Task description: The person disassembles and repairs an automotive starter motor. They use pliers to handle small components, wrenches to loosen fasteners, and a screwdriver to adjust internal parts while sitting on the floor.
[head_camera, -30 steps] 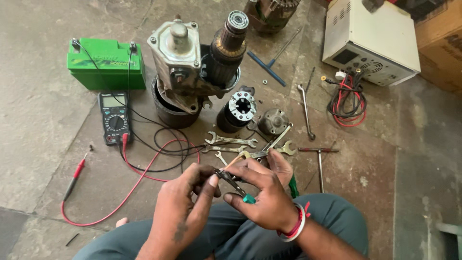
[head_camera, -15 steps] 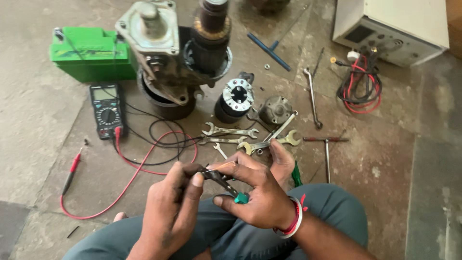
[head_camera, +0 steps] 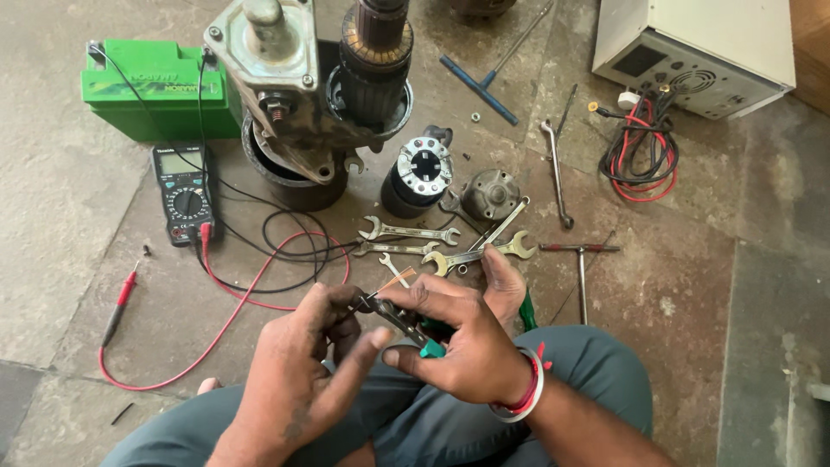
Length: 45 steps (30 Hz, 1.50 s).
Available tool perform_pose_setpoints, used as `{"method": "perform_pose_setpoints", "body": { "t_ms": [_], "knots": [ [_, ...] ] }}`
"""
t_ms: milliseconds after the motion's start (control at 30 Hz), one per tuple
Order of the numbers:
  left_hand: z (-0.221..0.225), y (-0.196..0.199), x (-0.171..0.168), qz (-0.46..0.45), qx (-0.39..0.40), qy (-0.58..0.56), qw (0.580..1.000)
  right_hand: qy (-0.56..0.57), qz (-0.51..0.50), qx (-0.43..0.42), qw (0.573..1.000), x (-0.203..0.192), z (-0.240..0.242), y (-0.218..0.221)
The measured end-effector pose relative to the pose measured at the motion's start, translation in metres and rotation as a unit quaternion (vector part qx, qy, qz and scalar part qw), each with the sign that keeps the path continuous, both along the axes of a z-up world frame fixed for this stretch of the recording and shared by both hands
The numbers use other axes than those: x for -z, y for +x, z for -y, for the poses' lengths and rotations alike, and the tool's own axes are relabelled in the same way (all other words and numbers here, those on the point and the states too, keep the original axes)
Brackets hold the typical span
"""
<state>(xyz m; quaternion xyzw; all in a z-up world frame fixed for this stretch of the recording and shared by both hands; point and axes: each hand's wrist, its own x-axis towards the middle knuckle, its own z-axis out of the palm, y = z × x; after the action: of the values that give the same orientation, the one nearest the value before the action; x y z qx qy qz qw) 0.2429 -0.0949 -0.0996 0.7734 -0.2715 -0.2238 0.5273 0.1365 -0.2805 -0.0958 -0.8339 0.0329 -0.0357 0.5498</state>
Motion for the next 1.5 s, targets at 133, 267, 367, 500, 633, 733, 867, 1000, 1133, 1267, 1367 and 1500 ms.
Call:
{"method": "perform_pose_setpoints", "body": {
  "t_ms": [133,267,367,500,633,733,867,1000,1133,1267,1367,1500],
  "knots": [
    [0.0,0.002,0.001,0.048,-0.014,0.038,0.998,0.069,-0.079,-0.041,0.994,0.003,0.006,-0.005],
    [0.003,-0.001,0.008,0.116,-0.044,-0.006,0.992,0.074,-0.075,-0.043,0.994,0.006,0.008,-0.008],
    [0.008,-0.003,0.015,0.143,-0.078,-0.029,0.986,0.14,-0.082,-0.011,0.987,0.008,0.004,-0.01],
    [0.013,-0.003,0.024,0.116,-0.104,0.01,0.988,0.221,-0.123,0.07,0.965,0.016,-0.007,-0.012],
    [0.019,-0.003,0.029,0.114,-0.12,0.029,0.986,0.267,-0.136,0.132,0.945,0.022,-0.013,-0.014],
    [0.02,-0.002,0.033,0.127,-0.121,0.032,0.984,0.35,-0.135,0.15,0.915,0.024,-0.018,-0.014],
    [0.018,-0.002,0.036,0.11,-0.121,0.047,0.985,0.314,-0.089,0.159,0.932,0.024,-0.025,-0.014],
    [0.021,-0.001,0.041,0.136,-0.154,0.023,0.978,0.33,-0.082,0.184,0.922,0.032,-0.032,-0.018],
    [0.025,0.001,0.04,0.161,-0.153,0.017,0.975,0.363,-0.079,0.221,0.902,0.052,-0.031,-0.015],
    [0.021,0.002,0.034,0.136,-0.185,0.036,0.973,0.408,-0.077,0.342,0.843,0.068,0.003,0.0],
    [0.011,0.01,0.027,0.09,-0.214,0.005,0.973,0.378,-0.087,0.344,0.855,0.069,0.038,0.014],
    [0.004,0.013,0.02,0.05,-0.178,-0.055,0.981,0.084,-0.082,0.129,0.985,0.069,0.02,0.023]
  ]
}}
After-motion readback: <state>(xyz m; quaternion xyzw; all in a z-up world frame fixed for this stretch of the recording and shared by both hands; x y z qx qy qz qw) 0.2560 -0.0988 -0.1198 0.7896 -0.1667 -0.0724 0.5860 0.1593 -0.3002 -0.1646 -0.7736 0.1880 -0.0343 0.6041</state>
